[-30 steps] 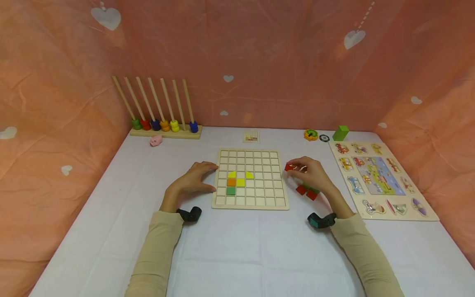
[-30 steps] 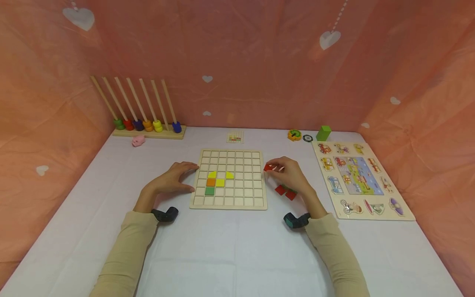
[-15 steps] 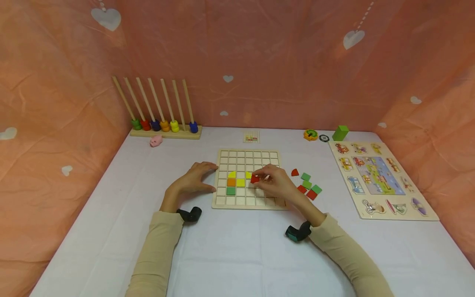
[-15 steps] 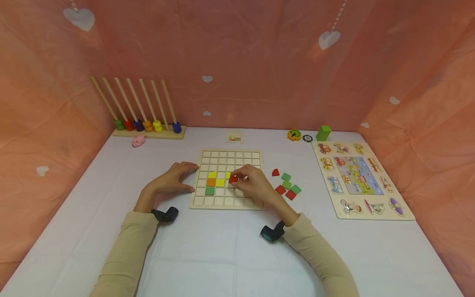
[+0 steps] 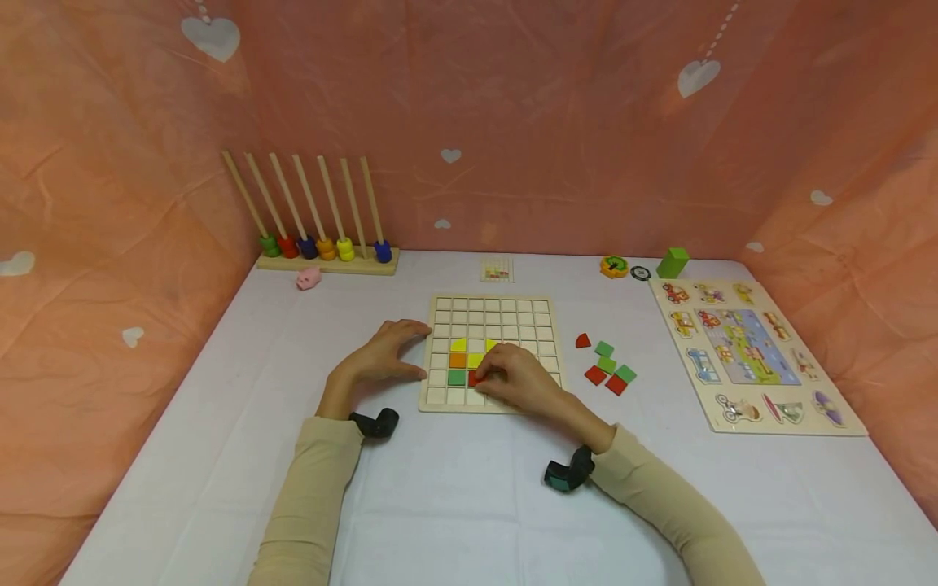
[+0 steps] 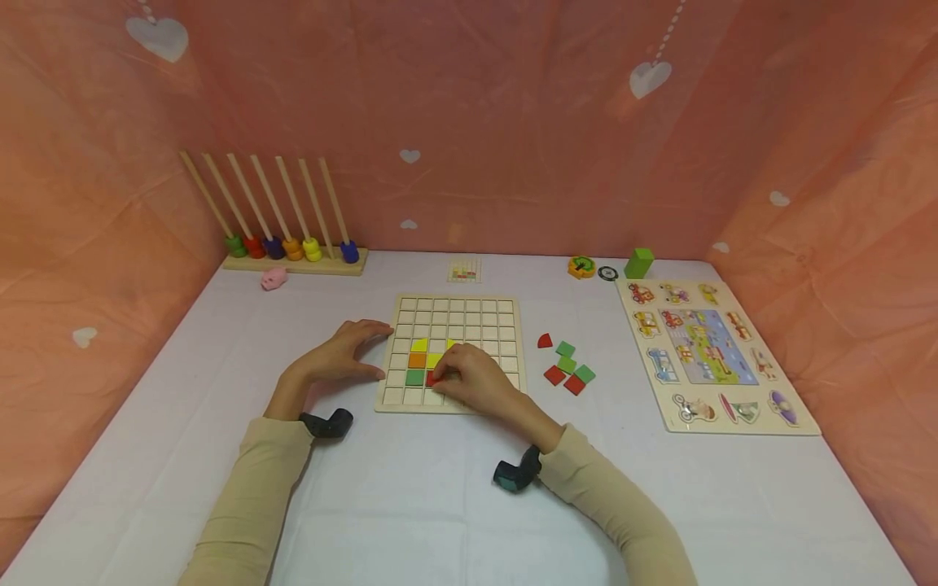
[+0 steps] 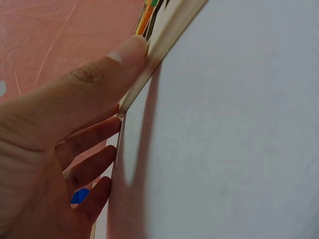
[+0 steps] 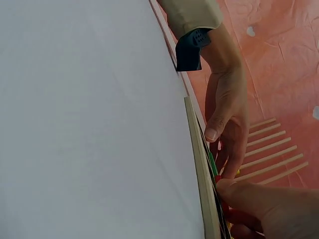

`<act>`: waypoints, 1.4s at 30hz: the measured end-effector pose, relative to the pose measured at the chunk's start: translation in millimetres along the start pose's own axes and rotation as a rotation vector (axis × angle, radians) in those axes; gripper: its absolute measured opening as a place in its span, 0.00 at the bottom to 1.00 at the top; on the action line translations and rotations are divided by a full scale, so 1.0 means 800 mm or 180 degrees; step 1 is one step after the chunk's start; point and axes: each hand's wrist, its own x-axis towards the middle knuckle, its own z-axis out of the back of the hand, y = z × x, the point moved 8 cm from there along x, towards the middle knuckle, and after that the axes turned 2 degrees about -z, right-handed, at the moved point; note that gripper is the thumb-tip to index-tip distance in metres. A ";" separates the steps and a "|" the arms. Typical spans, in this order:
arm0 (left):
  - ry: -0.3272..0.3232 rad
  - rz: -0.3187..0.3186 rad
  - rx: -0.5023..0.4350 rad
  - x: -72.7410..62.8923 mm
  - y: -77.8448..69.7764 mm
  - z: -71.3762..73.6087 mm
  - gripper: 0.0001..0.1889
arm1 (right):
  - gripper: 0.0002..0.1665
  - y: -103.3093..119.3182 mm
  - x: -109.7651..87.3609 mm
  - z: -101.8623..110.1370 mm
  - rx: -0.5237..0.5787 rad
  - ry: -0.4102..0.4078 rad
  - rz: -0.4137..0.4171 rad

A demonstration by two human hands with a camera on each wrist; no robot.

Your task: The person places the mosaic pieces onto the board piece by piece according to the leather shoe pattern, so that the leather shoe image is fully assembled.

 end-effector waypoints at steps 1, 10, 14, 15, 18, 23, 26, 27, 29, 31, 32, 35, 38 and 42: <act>-0.0001 0.0000 -0.0001 0.000 0.000 0.000 0.37 | 0.05 0.001 0.000 0.000 -0.0028 -0.0002 0.0004; 0.0002 0.0011 0.0026 0.001 0.000 -0.001 0.37 | 0.05 0.001 -0.001 0.001 -0.0110 0.0022 -0.0009; 0.0013 0.0036 0.0030 0.001 0.000 -0.001 0.37 | 0.05 0.001 -0.001 0.001 -0.0114 0.0065 0.0000; 0.0022 0.0043 0.0028 0.001 0.000 -0.002 0.37 | 0.06 0.000 -0.001 0.001 -0.0116 0.0076 -0.0010; 0.0039 0.0052 0.0011 0.001 -0.002 -0.002 0.37 | 0.07 -0.004 -0.002 0.008 -0.0053 0.0102 -0.0079; 0.0038 0.0037 0.0014 0.002 -0.001 -0.002 0.38 | 0.09 -0.017 -0.007 0.035 0.0062 0.0030 -0.0159; 0.0038 0.0051 0.0025 0.002 0.000 -0.002 0.38 | 0.09 -0.025 -0.013 0.056 0.0050 -0.0015 -0.0108; 0.0041 0.0066 0.0023 0.002 0.000 -0.003 0.38 | 0.09 -0.027 -0.016 0.063 0.0032 -0.0032 -0.0077; 0.0044 0.0089 0.0015 0.001 0.001 -0.003 0.38 | 0.10 -0.033 -0.023 0.078 0.0017 -0.0057 -0.0061; 0.0045 0.0107 0.0003 0.001 0.002 -0.003 0.38 | 0.11 -0.040 -0.032 0.093 -0.0035 -0.0088 -0.0096; 0.0042 0.0117 -0.0006 0.001 0.002 -0.003 0.38 | 0.11 -0.045 -0.036 0.100 -0.0080 -0.0092 -0.0140; 0.0032 0.0107 -0.0014 0.001 0.001 -0.002 0.38 | 0.12 -0.061 -0.050 0.118 -0.0218 -0.0073 -0.0325; 0.0019 0.0102 -0.0020 0.001 0.000 -0.001 0.38 | 0.12 -0.077 -0.063 0.128 -0.0296 0.0029 -0.0529; 0.0007 0.0087 -0.0025 0.001 0.000 -0.002 0.38 | 0.14 -0.094 -0.079 0.134 -0.0261 0.0238 -0.0807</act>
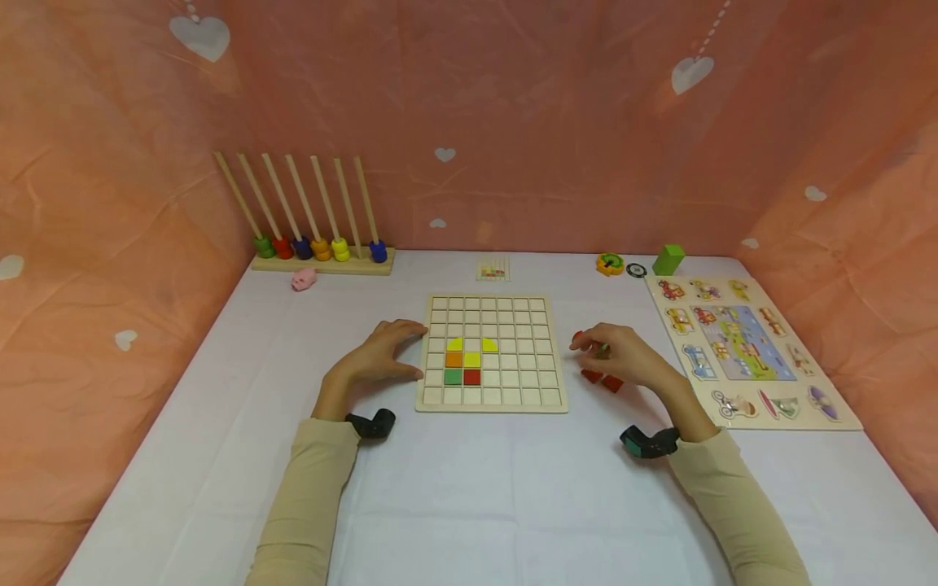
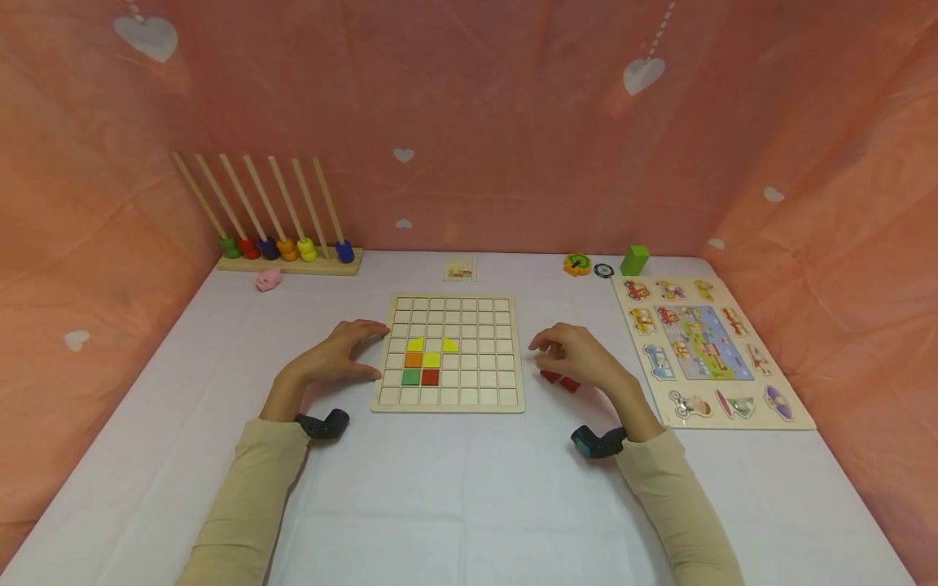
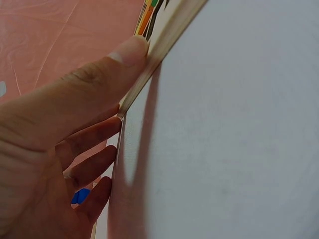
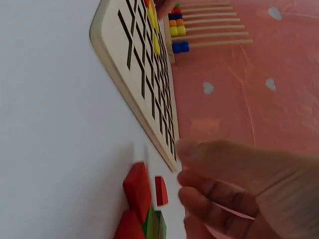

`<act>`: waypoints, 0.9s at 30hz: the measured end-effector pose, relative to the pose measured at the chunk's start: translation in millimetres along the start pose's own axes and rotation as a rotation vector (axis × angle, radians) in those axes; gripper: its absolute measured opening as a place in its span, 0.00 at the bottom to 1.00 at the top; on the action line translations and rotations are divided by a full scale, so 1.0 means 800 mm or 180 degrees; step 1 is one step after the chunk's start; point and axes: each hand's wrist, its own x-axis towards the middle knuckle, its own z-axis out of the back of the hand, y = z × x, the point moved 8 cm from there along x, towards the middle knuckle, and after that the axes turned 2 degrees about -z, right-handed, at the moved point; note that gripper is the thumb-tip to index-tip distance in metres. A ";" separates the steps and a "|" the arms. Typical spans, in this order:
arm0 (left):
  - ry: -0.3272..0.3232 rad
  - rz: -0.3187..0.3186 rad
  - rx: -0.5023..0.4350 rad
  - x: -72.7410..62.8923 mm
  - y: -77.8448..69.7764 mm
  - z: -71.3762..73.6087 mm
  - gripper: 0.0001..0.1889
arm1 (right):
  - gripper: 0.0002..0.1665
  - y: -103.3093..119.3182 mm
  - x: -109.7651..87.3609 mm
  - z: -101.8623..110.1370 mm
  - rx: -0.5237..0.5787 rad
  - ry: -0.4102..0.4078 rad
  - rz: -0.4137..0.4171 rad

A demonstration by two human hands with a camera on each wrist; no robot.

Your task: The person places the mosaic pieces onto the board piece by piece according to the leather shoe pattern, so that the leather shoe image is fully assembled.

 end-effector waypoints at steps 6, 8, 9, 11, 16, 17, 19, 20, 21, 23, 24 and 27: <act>0.0002 0.0027 -0.0029 -0.001 0.000 0.001 0.38 | 0.17 -0.018 -0.014 -0.007 0.0040 0.0378 -0.0252; 0.0003 0.0035 -0.0031 -0.001 0.000 0.001 0.38 | 0.17 -0.022 -0.017 -0.010 0.0003 0.0472 -0.0252; 0.0001 0.0040 -0.0035 -0.002 0.000 0.001 0.38 | 0.16 -0.023 -0.018 -0.011 -0.0007 0.0502 -0.0251; -0.0002 0.0041 -0.0043 -0.002 0.000 0.001 0.38 | 0.16 -0.025 -0.018 -0.013 -0.0024 0.0525 -0.0222; -0.0010 0.0030 -0.0061 -0.001 -0.001 0.000 0.37 | 0.12 -0.028 -0.014 -0.014 -0.0103 0.0479 -0.0221; -0.0010 0.0030 -0.0065 -0.002 -0.001 0.000 0.37 | 0.12 -0.028 -0.013 -0.014 -0.0124 0.0466 -0.0220; -0.0013 0.0028 -0.0071 -0.002 -0.001 0.000 0.37 | 0.11 -0.027 -0.010 -0.014 -0.0177 0.0443 -0.0209; -0.0012 0.0027 -0.0073 -0.002 -0.002 0.000 0.37 | 0.12 -0.026 -0.009 -0.014 -0.0193 0.0429 -0.0195; -0.0013 0.0027 -0.0082 -0.002 -0.002 0.001 0.37 | 0.12 -0.025 -0.008 -0.014 -0.0205 0.0409 -0.0182; -0.0013 0.0018 -0.0081 -0.002 -0.002 0.001 0.37 | 0.13 -0.021 -0.005 -0.015 -0.0172 0.0358 -0.0153; -0.0012 0.0016 -0.0086 -0.002 -0.002 0.001 0.37 | 0.13 -0.017 -0.003 -0.015 -0.0135 0.0324 -0.0127; -0.0012 0.0012 -0.0072 -0.002 -0.001 0.001 0.37 | 0.15 -0.002 0.002 -0.015 0.0000 0.0180 0.0036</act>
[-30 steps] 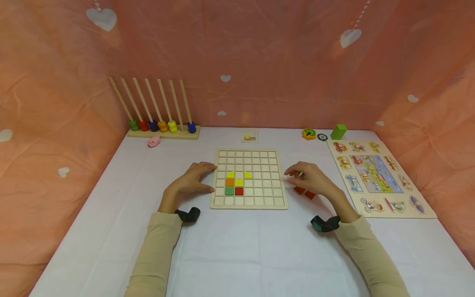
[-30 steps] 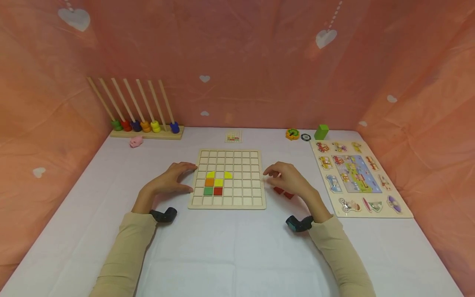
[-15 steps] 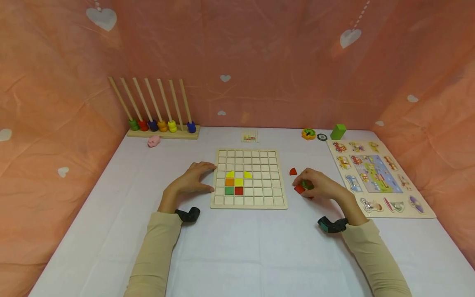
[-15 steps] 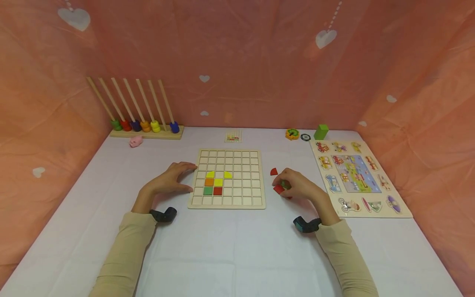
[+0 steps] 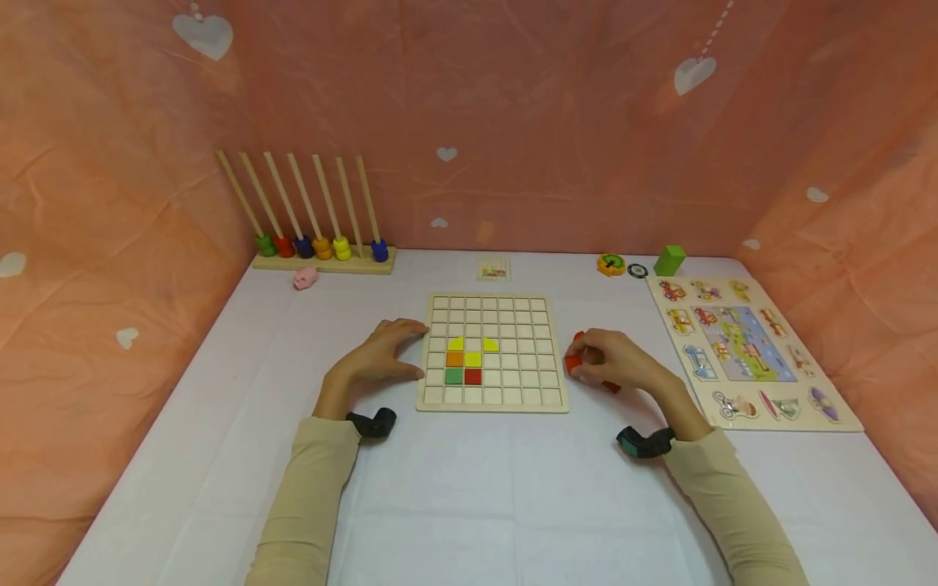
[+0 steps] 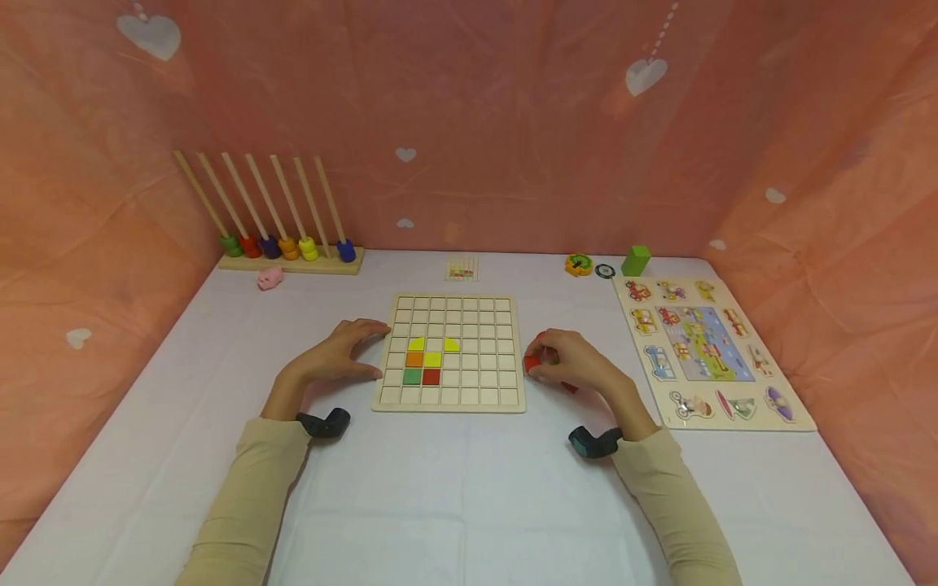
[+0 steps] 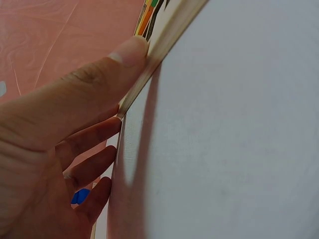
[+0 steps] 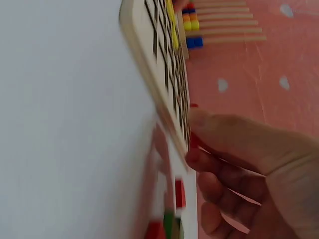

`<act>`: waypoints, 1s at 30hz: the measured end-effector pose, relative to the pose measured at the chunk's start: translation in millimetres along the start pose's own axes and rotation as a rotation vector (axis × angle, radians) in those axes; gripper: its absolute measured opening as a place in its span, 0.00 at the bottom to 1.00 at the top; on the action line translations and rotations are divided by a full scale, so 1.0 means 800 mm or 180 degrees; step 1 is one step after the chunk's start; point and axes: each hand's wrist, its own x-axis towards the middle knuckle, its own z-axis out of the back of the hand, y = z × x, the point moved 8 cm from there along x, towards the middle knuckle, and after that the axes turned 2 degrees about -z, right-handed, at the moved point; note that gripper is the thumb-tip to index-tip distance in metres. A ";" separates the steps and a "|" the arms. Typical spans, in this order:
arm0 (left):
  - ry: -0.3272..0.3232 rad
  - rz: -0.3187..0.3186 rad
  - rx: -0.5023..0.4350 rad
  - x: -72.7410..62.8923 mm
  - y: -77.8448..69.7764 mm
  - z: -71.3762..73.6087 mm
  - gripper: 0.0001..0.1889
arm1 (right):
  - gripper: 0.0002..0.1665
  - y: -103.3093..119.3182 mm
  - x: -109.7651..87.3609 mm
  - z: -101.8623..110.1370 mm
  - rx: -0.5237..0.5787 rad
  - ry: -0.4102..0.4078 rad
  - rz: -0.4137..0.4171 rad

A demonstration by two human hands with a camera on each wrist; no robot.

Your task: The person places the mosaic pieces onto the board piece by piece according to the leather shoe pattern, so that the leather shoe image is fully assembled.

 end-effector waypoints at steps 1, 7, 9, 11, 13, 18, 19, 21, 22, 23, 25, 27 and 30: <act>0.0001 0.0001 0.0008 0.000 0.000 0.000 0.37 | 0.15 0.007 0.002 0.000 0.0039 -0.0055 0.0078; 0.0012 0.0018 0.0015 0.000 0.001 0.000 0.37 | 0.15 0.043 0.019 -0.014 0.0142 -0.0200 0.0415; 0.0017 0.0020 0.0014 0.000 0.001 -0.001 0.37 | 0.15 0.051 0.026 -0.022 0.0172 -0.0161 0.0424; 0.0018 0.0021 0.0021 0.001 0.001 -0.001 0.37 | 0.15 0.059 0.032 -0.031 0.0170 -0.0121 0.0419; 0.0017 0.0010 0.0032 0.001 0.001 -0.001 0.37 | 0.14 0.066 0.037 -0.040 0.0168 -0.0086 0.0421; 0.0006 -0.0002 0.0027 0.001 -0.001 -0.001 0.37 | 0.16 0.083 0.048 -0.060 0.0225 -0.0046 0.0525; 0.0001 0.0001 0.0024 0.001 -0.001 -0.001 0.37 | 0.16 0.085 0.050 -0.063 0.0237 -0.0048 0.0550; -0.0007 0.0004 0.0014 0.000 -0.001 0.000 0.37 | 0.15 0.089 0.053 -0.069 0.0256 -0.0059 0.0585; -0.0008 0.0005 0.0013 0.000 -0.001 0.000 0.37 | 0.15 0.091 0.055 -0.072 0.0248 -0.0076 0.0598; -0.0010 0.0005 0.0010 0.000 -0.001 0.000 0.37 | 0.14 0.092 0.056 -0.074 0.0231 -0.0091 0.0609; -0.0011 0.0010 0.0005 0.000 -0.001 0.000 0.37 | 0.12 0.094 0.059 -0.079 0.0201 -0.0117 0.0628; -0.0006 0.0015 0.0012 0.000 0.000 0.000 0.37 | 0.11 0.097 0.060 -0.082 0.0171 -0.0141 0.0645; 0.0006 0.0018 0.0026 0.001 0.002 -0.001 0.37 | 0.10 0.101 0.061 -0.084 0.0127 -0.0166 0.0671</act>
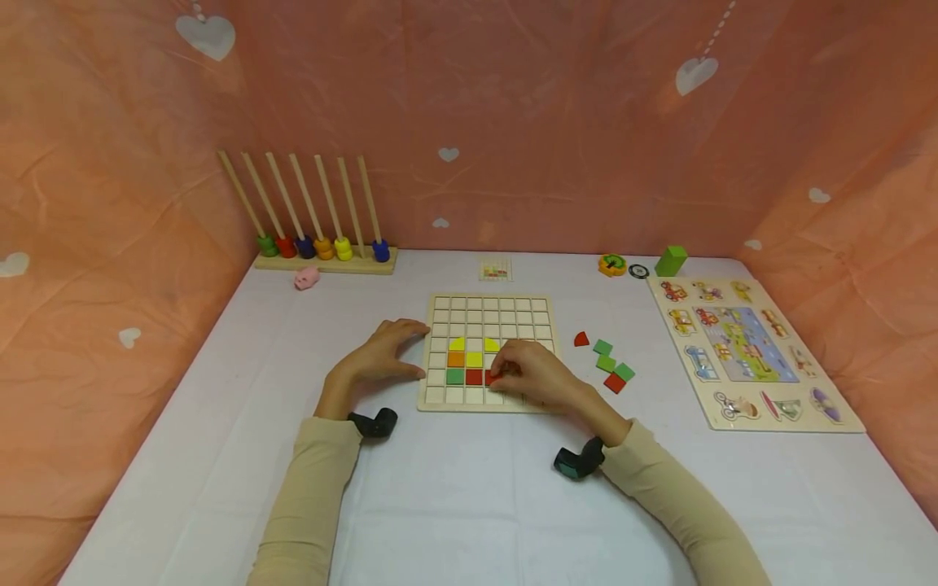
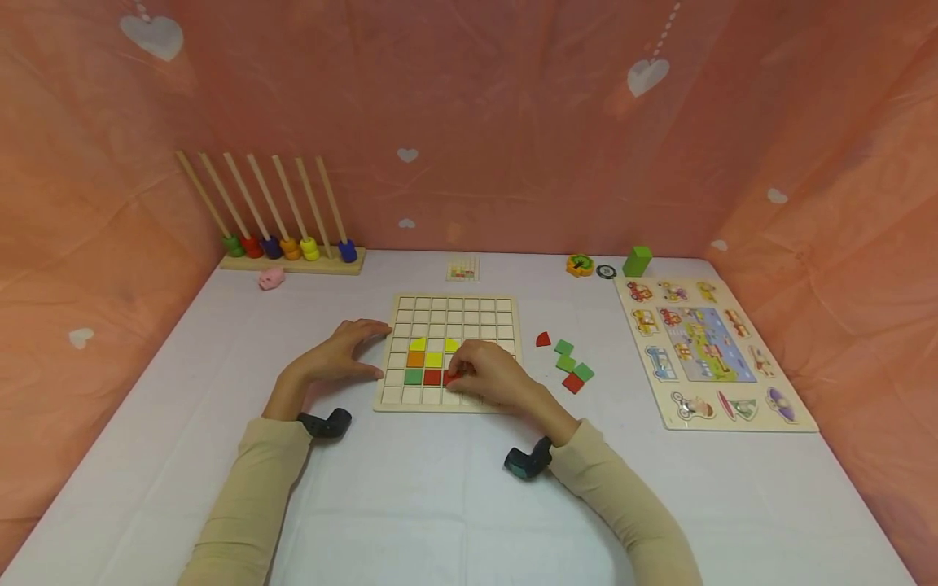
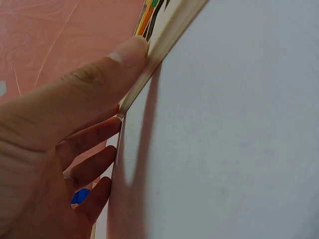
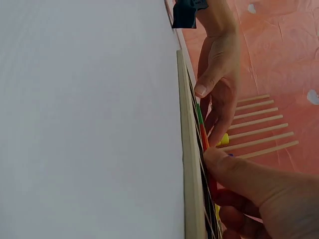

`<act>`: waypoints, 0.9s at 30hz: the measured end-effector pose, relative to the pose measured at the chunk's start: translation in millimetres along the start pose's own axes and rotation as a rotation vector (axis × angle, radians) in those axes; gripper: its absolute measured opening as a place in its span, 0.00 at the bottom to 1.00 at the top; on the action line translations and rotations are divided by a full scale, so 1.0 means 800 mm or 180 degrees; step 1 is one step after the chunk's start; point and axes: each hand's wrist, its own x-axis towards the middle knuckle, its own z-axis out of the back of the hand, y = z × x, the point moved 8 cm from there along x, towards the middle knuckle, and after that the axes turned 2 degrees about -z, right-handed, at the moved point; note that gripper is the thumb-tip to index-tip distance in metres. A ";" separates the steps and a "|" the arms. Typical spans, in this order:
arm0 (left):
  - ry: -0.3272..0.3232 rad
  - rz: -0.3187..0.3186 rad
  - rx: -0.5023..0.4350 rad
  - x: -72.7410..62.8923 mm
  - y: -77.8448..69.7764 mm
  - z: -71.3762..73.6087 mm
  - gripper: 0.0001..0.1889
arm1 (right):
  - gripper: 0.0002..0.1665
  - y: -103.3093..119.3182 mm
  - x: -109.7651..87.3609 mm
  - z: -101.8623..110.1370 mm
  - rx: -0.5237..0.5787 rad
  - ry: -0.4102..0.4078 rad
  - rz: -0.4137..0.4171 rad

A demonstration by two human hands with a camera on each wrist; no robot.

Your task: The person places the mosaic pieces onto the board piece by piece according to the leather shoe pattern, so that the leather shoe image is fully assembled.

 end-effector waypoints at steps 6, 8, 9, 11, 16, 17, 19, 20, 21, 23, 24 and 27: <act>0.0025 0.0023 0.0009 0.001 0.000 -0.001 0.38 | 0.07 0.001 0.001 0.000 -0.0065 0.0031 -0.0032; 0.0027 0.0038 0.0003 0.000 0.000 -0.001 0.38 | 0.06 0.001 0.001 0.001 -0.0078 0.0048 -0.0029; 0.0028 0.0039 0.0006 0.000 0.000 -0.001 0.38 | 0.05 0.001 0.001 0.001 -0.0091 0.0056 -0.0030; 0.0029 0.0036 0.0016 0.000 0.000 -0.001 0.38 | 0.04 0.001 0.001 0.001 -0.0113 0.0055 -0.0012; 0.0035 0.0031 0.0028 0.001 0.000 -0.001 0.38 | 0.05 0.003 0.001 0.002 -0.0128 0.0065 -0.0035; 0.0035 0.0036 0.0022 0.001 0.000 -0.001 0.38 | 0.05 0.003 0.001 0.002 -0.0128 0.0066 -0.0035; 0.0036 0.0046 0.0015 0.001 0.000 -0.001 0.38 | 0.05 0.004 0.001 0.002 -0.0135 0.0068 -0.0037; 0.0032 0.0051 0.0010 0.001 0.000 -0.001 0.38 | 0.05 0.004 0.001 0.002 -0.0144 0.0072 -0.0036; 0.0029 0.0054 0.0006 0.001 0.000 -0.001 0.38 | 0.05 0.004 0.001 0.001 -0.0149 0.0077 -0.0033; 0.0024 0.0058 -0.0001 0.001 0.000 -0.001 0.38 | 0.05 0.004 0.002 0.001 -0.0170 0.0094 -0.0035; 0.0021 0.0059 -0.0003 0.001 0.000 -0.001 0.38 | 0.05 0.004 0.002 0.001 -0.0188 0.0108 -0.0038; 0.0014 0.0063 -0.0008 0.001 0.000 -0.001 0.38 | 0.06 0.001 0.000 0.004 -0.0161 0.0156 -0.0094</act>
